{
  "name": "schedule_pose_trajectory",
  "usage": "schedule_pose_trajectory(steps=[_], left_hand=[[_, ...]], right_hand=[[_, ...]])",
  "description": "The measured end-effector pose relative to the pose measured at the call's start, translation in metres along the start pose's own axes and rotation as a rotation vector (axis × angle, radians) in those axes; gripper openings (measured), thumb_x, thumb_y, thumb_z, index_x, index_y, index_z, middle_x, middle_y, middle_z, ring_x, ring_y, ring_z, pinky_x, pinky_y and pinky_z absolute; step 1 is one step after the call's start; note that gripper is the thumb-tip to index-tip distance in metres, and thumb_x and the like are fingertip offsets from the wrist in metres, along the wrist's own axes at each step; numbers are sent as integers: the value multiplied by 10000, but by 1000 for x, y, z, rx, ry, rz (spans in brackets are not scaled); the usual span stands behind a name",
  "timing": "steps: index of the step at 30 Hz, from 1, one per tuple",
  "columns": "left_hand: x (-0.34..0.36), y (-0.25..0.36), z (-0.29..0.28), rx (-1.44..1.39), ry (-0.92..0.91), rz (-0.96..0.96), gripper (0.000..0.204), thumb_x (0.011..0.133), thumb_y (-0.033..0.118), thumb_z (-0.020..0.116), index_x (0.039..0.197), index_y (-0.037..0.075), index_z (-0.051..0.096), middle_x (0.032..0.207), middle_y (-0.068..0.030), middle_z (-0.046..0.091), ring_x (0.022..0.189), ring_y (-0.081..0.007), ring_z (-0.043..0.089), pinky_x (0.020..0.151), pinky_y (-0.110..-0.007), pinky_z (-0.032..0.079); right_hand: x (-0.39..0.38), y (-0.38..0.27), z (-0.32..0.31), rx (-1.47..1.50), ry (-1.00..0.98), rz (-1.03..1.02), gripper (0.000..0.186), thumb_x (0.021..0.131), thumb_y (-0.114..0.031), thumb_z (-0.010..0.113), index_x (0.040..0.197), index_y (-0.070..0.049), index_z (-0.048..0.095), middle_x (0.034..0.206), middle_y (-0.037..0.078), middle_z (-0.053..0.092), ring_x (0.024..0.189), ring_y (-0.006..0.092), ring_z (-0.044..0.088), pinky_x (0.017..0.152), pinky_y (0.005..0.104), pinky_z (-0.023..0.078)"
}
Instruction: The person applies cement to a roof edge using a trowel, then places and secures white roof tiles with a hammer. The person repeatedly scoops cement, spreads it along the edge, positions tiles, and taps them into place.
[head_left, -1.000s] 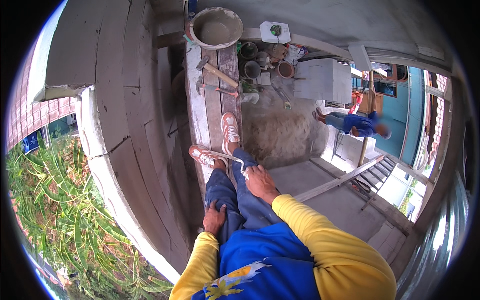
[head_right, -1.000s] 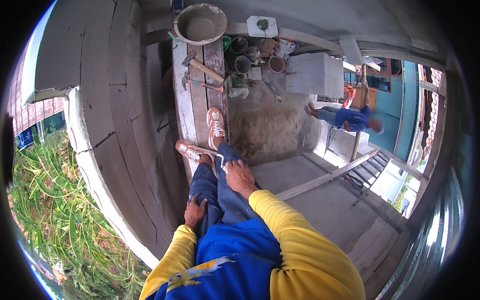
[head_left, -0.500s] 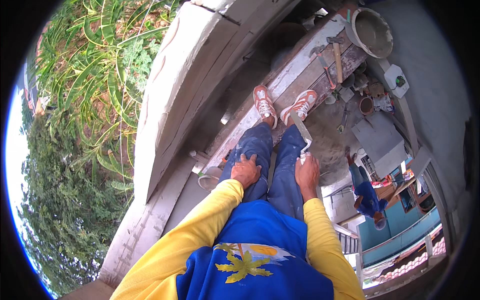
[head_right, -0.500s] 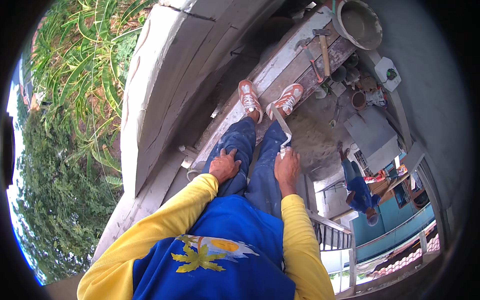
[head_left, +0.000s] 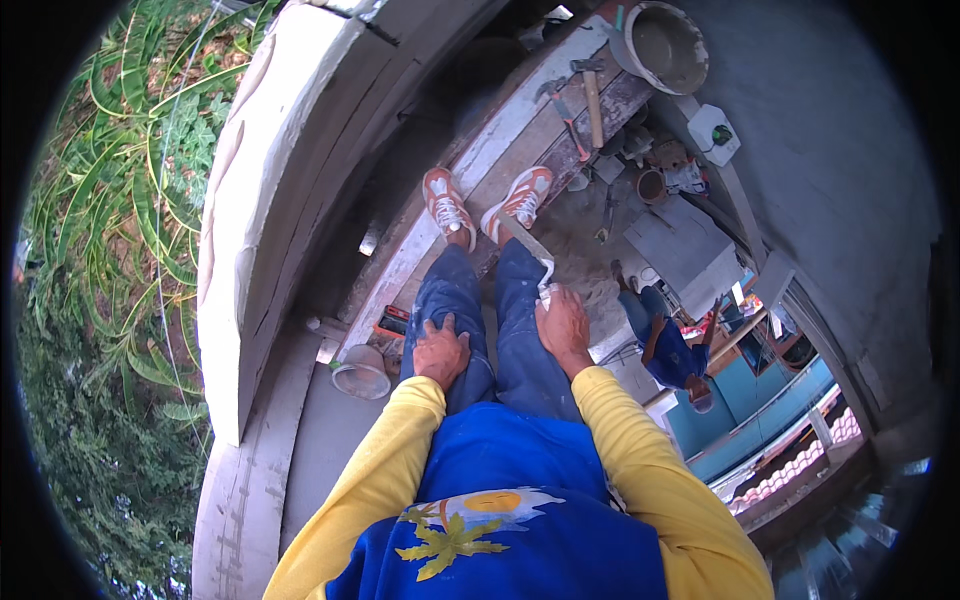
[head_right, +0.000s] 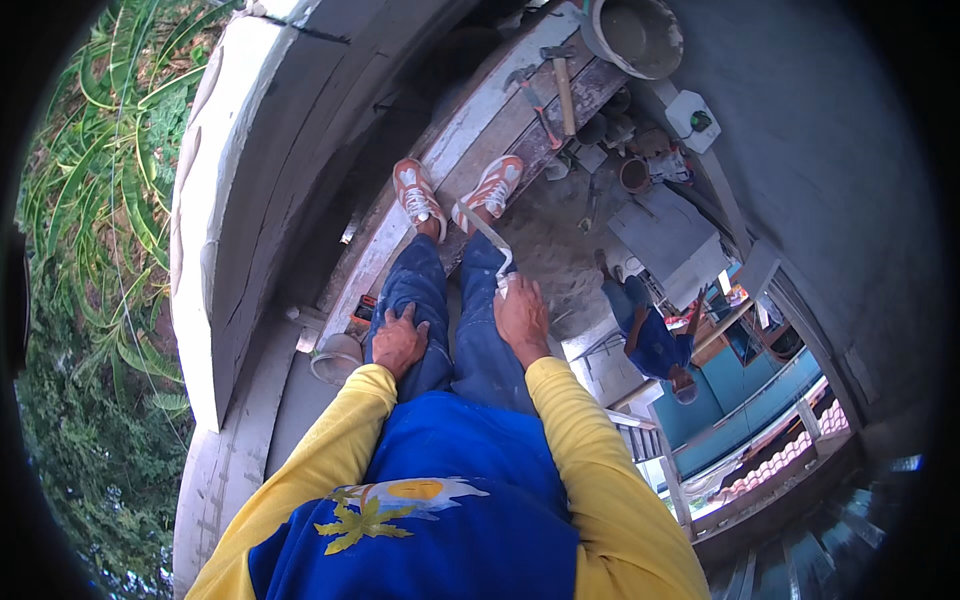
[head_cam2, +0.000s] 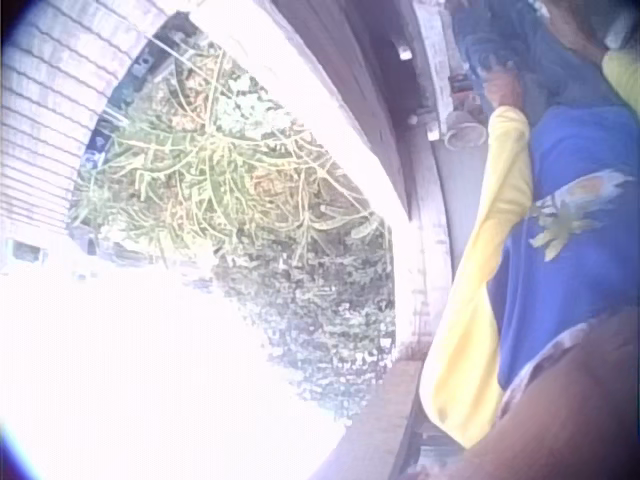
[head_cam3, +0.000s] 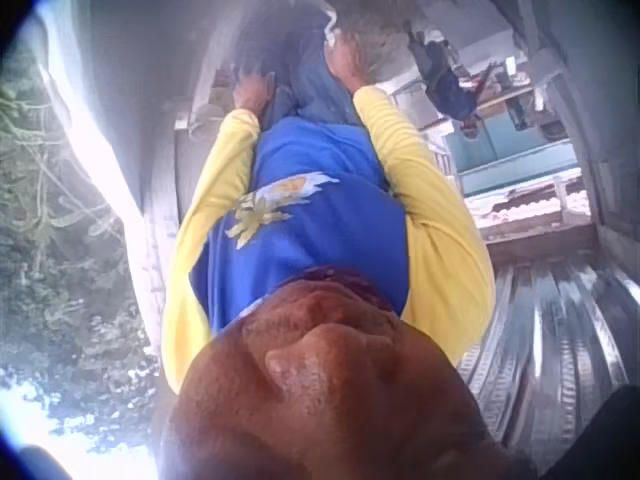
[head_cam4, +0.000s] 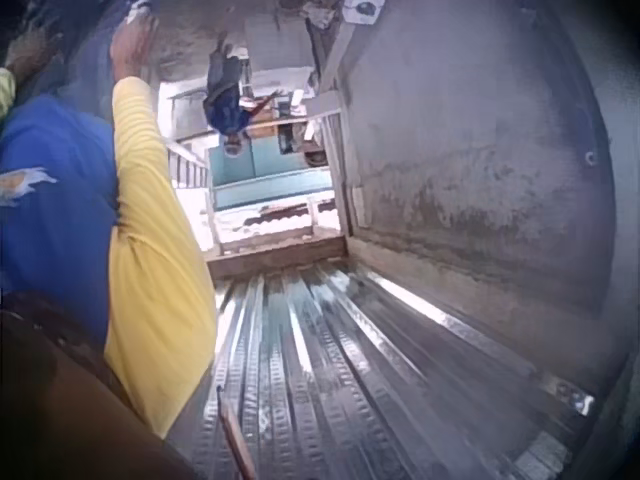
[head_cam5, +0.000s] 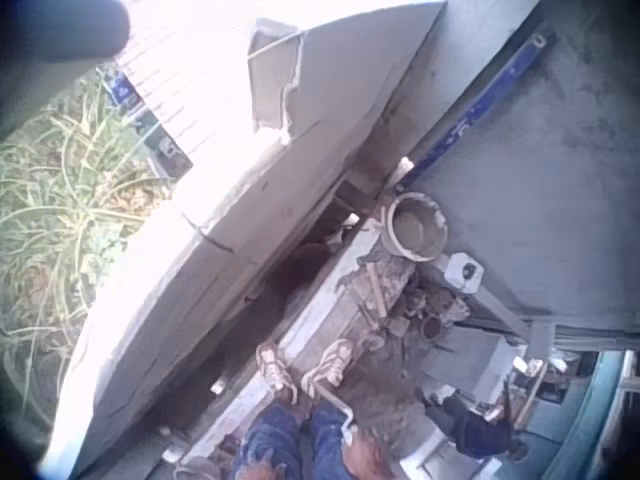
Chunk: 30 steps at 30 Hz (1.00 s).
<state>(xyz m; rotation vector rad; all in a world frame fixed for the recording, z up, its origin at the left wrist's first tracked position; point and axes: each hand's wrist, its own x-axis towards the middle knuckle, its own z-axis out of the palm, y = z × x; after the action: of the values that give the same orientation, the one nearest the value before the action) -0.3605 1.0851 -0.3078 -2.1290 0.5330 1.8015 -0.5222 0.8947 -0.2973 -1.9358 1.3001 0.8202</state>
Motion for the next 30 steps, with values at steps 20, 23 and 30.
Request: schedule_pose_trajectory(steps=[20,23,30], left_hand=[[8,-3,-39,201,-5,88,675,1053,525,585,1646,221,477,1614,-331,467,1373,-517,592,1153,-542,490],[10,-5,-41,224,3,95,671,1056,529,585,1643,222,482,1611,-311,482,1382,-505,588,1152,-538,490],[10,-4,-51,234,10,105,679,1042,543,598,1629,216,503,1586,-290,513,1369,-497,597,1144,-550,492]], right_hand=[[-15,7,29,218,132,102,375,962,-224,684,1256,-6,601,1242,209,679,1218,408,618,1048,516,510],[-16,6,33,223,153,114,369,953,-217,689,1241,-1,607,1226,211,678,1207,412,618,1043,510,508],[-17,3,39,205,145,120,448,971,-225,677,1351,5,617,1302,204,684,1258,383,619,1089,482,507]])
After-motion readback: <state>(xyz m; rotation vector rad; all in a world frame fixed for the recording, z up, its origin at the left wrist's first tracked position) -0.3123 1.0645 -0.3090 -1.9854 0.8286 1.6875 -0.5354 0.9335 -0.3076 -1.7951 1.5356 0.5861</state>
